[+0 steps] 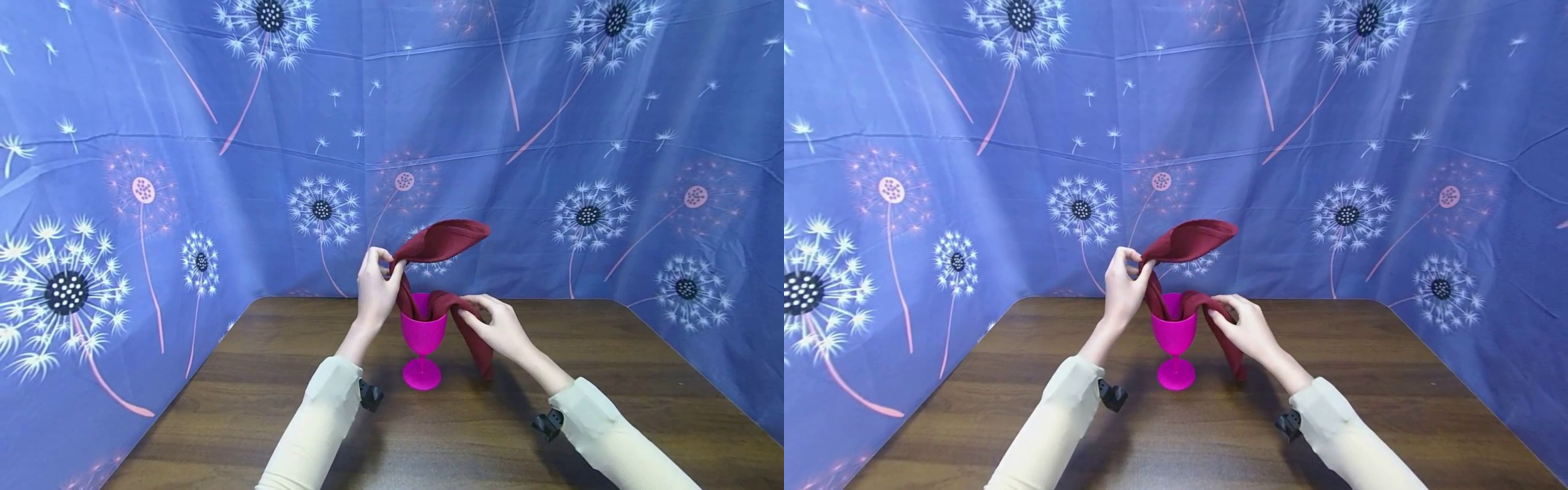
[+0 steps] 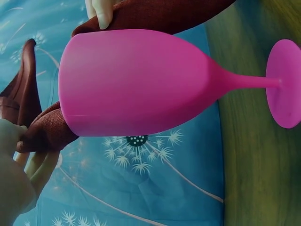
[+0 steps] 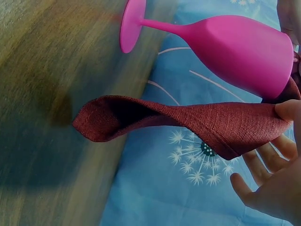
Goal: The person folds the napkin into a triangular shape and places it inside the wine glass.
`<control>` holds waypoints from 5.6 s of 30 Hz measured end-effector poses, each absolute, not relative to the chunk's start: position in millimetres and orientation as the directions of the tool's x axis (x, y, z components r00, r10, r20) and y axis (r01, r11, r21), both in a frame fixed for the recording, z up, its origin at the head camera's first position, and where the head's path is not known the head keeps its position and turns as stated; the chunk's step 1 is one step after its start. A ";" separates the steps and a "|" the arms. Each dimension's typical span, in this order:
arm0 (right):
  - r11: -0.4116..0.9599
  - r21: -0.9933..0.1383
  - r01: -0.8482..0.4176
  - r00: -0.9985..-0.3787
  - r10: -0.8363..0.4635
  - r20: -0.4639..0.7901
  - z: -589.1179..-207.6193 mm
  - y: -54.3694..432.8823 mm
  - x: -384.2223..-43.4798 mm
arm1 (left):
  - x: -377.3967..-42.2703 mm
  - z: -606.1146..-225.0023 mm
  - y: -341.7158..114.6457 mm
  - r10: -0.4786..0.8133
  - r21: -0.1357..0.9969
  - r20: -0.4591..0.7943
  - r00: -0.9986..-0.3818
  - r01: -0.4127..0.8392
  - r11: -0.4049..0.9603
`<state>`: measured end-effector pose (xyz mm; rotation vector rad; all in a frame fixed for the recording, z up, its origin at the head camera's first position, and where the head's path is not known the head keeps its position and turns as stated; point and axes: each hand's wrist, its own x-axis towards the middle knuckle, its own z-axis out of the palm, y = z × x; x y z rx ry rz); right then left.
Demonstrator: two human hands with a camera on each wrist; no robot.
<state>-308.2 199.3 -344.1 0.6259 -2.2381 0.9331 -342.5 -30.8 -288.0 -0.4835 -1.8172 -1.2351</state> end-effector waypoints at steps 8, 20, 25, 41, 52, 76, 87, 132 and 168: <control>0.652 -0.427 -0.627 -0.678 -0.186 0.711 -342.5 198.7 -308.1 | -344.7 -291.1 -34.5 -0.179 0.546 0.834 -0.522 0.731 0.411; 0.643 -0.424 -0.638 -0.673 -0.198 0.712 -342.8 197.3 -309.1 | -345.4 -295.6 -39.5 -0.197 0.550 0.835 -0.513 0.767 0.330; 0.656 -0.422 -0.626 -0.678 -0.191 0.710 -341.9 196.7 -308.8 | -346.3 -296.6 -42.1 -0.201 0.546 0.838 -0.507 0.774 0.321; 0.632 -0.454 -0.628 -0.711 -0.230 0.664 -337.2 199.6 -312.2 | -322.1 -287.1 -48.0 -0.281 0.712 0.685 -0.672 0.699 0.065; 0.588 -0.611 -0.531 -0.843 -0.291 0.452 -332.4 206.5 -314.8 | -309.5 -286.3 -52.1 -0.294 0.767 0.618 -0.729 0.641 0.023; 0.612 -0.530 -0.587 -0.799 -0.334 0.500 -325.4 209.0 -316.8 | -306.5 -300.2 -61.3 -0.251 0.747 0.662 -0.706 0.649 0.146; 0.620 -0.517 -0.590 -0.794 -0.330 0.511 -326.1 208.1 -318.2 | -306.1 -305.9 -70.6 -0.238 0.784 0.618 -0.749 0.609 0.118; 0.683 -0.495 -0.538 -0.738 -0.098 0.668 -296.9 171.4 -313.9 | -306.7 -303.6 -67.8 -0.223 0.760 0.648 -0.728 0.637 0.126; 0.666 -0.396 -0.632 -0.634 -0.151 0.759 -326.8 179.9 -315.9 | -307.9 -316.9 -69.2 -0.228 0.787 0.617 -0.753 0.601 0.142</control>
